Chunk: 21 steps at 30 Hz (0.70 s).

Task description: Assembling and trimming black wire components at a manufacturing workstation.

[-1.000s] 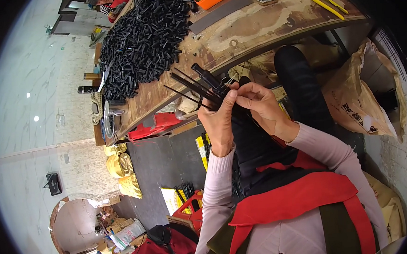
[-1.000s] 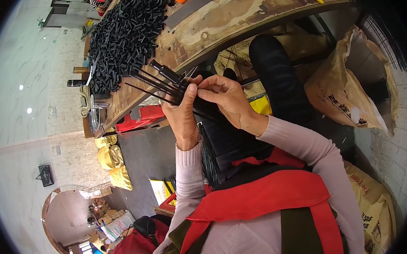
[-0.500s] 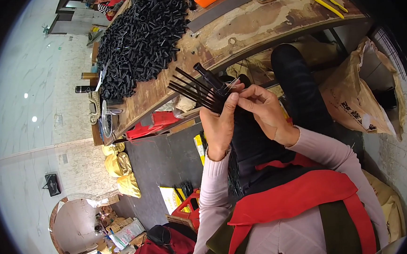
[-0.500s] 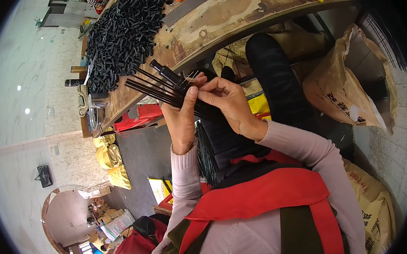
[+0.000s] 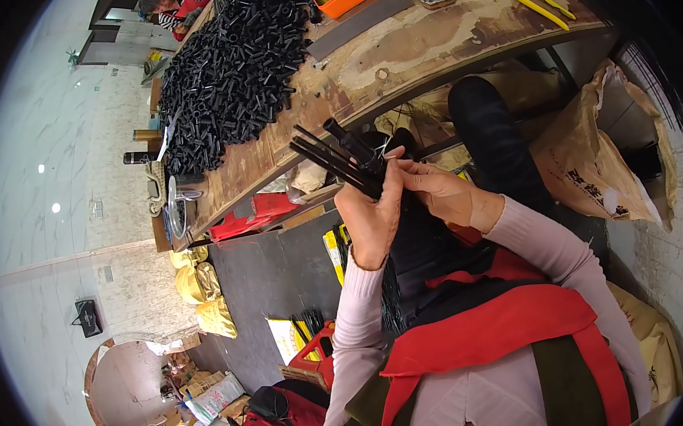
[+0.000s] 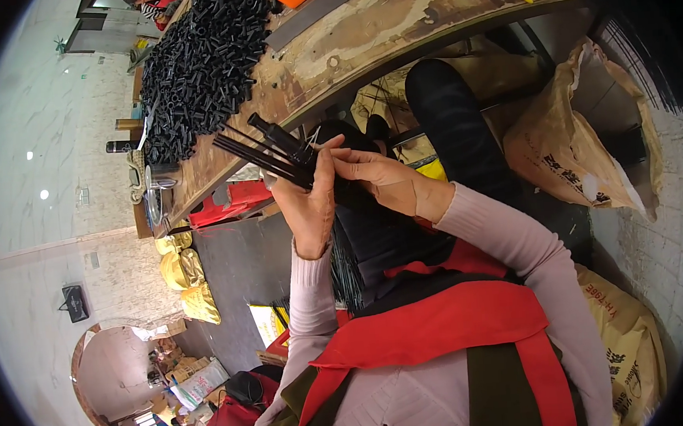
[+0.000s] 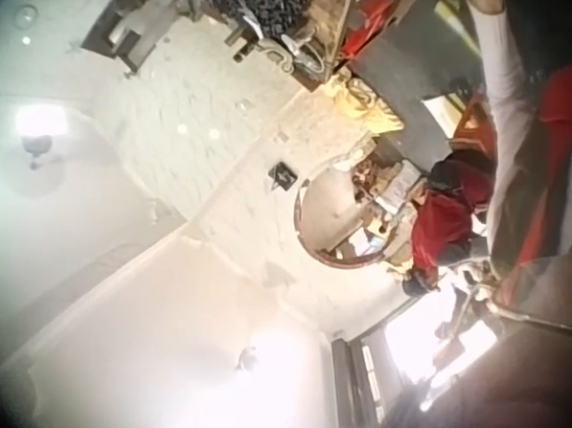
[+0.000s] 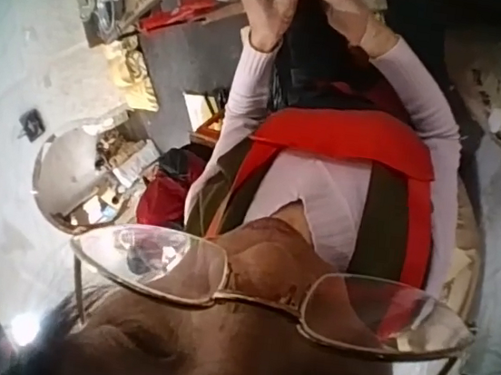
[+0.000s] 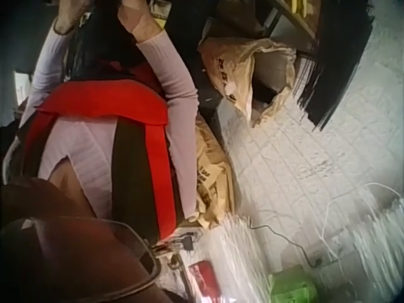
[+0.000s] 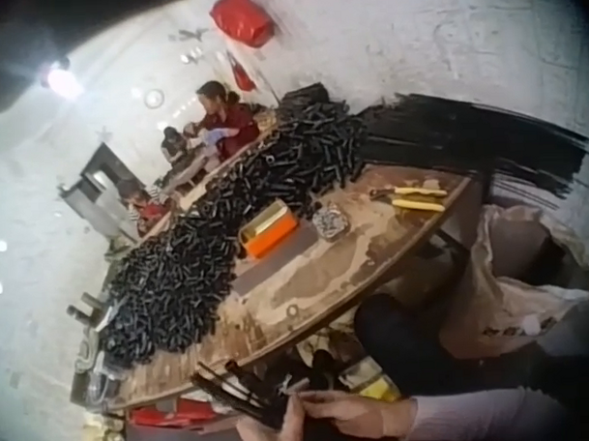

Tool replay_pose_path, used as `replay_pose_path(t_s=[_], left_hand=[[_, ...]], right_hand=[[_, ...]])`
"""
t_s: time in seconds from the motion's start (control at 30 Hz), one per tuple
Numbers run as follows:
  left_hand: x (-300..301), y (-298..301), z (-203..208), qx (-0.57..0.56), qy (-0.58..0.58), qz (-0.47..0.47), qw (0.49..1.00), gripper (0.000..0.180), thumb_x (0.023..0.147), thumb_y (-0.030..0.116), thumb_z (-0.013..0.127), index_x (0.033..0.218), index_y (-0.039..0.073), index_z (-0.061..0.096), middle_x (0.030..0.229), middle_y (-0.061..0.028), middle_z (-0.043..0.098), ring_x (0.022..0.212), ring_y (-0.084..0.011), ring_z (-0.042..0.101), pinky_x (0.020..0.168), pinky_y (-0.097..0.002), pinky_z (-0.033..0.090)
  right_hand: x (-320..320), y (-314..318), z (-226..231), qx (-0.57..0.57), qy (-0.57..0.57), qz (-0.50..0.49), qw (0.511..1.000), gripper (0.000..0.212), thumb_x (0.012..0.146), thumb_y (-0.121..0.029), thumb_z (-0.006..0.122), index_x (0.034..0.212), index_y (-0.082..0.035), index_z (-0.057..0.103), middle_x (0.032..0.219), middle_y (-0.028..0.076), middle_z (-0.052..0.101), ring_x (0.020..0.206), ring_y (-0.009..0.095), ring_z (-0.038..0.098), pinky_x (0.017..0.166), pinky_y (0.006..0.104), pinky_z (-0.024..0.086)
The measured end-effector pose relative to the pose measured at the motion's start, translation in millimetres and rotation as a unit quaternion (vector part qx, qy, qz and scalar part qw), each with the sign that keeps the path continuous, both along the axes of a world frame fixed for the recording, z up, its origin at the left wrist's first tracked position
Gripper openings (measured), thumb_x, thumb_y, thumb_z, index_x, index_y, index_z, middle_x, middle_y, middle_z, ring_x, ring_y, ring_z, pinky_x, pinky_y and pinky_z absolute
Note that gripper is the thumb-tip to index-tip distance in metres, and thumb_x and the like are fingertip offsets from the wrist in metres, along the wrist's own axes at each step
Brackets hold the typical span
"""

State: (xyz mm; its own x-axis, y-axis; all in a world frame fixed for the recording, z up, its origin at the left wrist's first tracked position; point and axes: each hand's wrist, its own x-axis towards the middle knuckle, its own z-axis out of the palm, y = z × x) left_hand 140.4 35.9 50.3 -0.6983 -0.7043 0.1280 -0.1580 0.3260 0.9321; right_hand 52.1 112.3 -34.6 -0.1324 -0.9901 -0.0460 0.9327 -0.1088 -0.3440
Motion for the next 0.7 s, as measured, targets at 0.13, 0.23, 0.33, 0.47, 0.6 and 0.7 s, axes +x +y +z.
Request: replay_pose_path(t_s=[0.13, 0.23, 0.33, 0.47, 0.6, 0.7], left_hand=[[2, 1, 3, -0.018, 0.008, -0.019, 1.000, 0.017, 0.095, 0.003, 0.055, 0.094, -0.010, 0.066, 0.101, -0.0149, 0.071, 0.089, -0.0146, 0.065, 0.081, -0.0276, 0.050], [-1, -5, 10, 0.002, 0.003, -0.073, 0.997, 0.018, 0.094, 0.001, 0.053, 0.096, -0.009, 0.068, 0.108, -0.0170, 0.070, 0.096, -0.0177, 0.065, 0.090, -0.0310, 0.049], [-2, -16, 7, 0.131, -0.005, -0.093, 0.987, 0.018, 0.095, -0.003, 0.050, 0.096, -0.008, 0.067, 0.103, -0.0145, 0.070, 0.103, -0.0238, 0.066, 0.093, -0.0351, 0.049], [3, -24, -1, 0.151, 0.045, -0.162, 0.974, 0.012, 0.098, 0.006, 0.050, 0.101, -0.004, 0.055, 0.097, -0.0183, 0.068, 0.091, -0.0281, 0.067, 0.089, -0.0428, 0.053], [-16, -16, -16, 0.257, 0.088, -0.177, 0.946, 0.015, 0.098, 0.013, 0.054, 0.104, 0.000, 0.047, 0.077, -0.0110, 0.057, 0.073, -0.0236, 0.063, 0.080, -0.0435, 0.055], [-30, -12, -27, 0.351, 0.125, -0.217, 0.902, 0.026, 0.096, 0.022, 0.061, 0.105, 0.003, 0.046, 0.070, -0.0052, 0.046, 0.061, -0.0144, 0.046, 0.058, -0.0307, 0.043]], right_hand=[[-1, 3, 4, -0.004, 0.057, -0.010, 0.998, 0.035, 0.099, -0.020, 0.056, 0.129, -0.005, 0.057, 0.121, 0.001, 0.061, 0.114, 0.010, 0.054, 0.101, 0.0252, 0.040], [10, 12, 19, 0.046, 0.225, -0.117, 0.966, 0.035, 0.098, -0.019, 0.056, 0.128, 0.000, 0.058, 0.123, 0.002, 0.061, 0.112, 0.010, 0.054, 0.100, 0.0260, 0.041], [-22, 40, 9, 0.123, 0.515, -0.034, 0.848, 0.025, 0.096, -0.019, 0.060, 0.115, -0.005, 0.067, 0.113, 0.006, 0.066, 0.110, 0.014, 0.057, 0.096, 0.0288, 0.043], [-147, 75, 39, 0.139, 0.821, -0.347, 0.433, 0.016, 0.085, -0.010, 0.063, 0.099, -0.004, 0.066, 0.103, 0.011, 0.063, 0.102, 0.032, 0.055, 0.094, 0.0420, 0.043], [-264, 79, 51, 0.331, 0.844, -0.383, 0.175, 0.049, 0.083, -0.027, 0.070, 0.123, -0.003, 0.055, 0.112, 0.016, 0.051, 0.105, 0.034, 0.048, 0.093, 0.0428, 0.041], [-305, 83, 41, 0.367, 0.861, -0.310, 0.168, 0.051, 0.084, -0.029, 0.070, 0.124, -0.002, 0.053, 0.112, 0.016, 0.051, 0.106, 0.034, 0.047, 0.092, 0.0414, 0.041]])
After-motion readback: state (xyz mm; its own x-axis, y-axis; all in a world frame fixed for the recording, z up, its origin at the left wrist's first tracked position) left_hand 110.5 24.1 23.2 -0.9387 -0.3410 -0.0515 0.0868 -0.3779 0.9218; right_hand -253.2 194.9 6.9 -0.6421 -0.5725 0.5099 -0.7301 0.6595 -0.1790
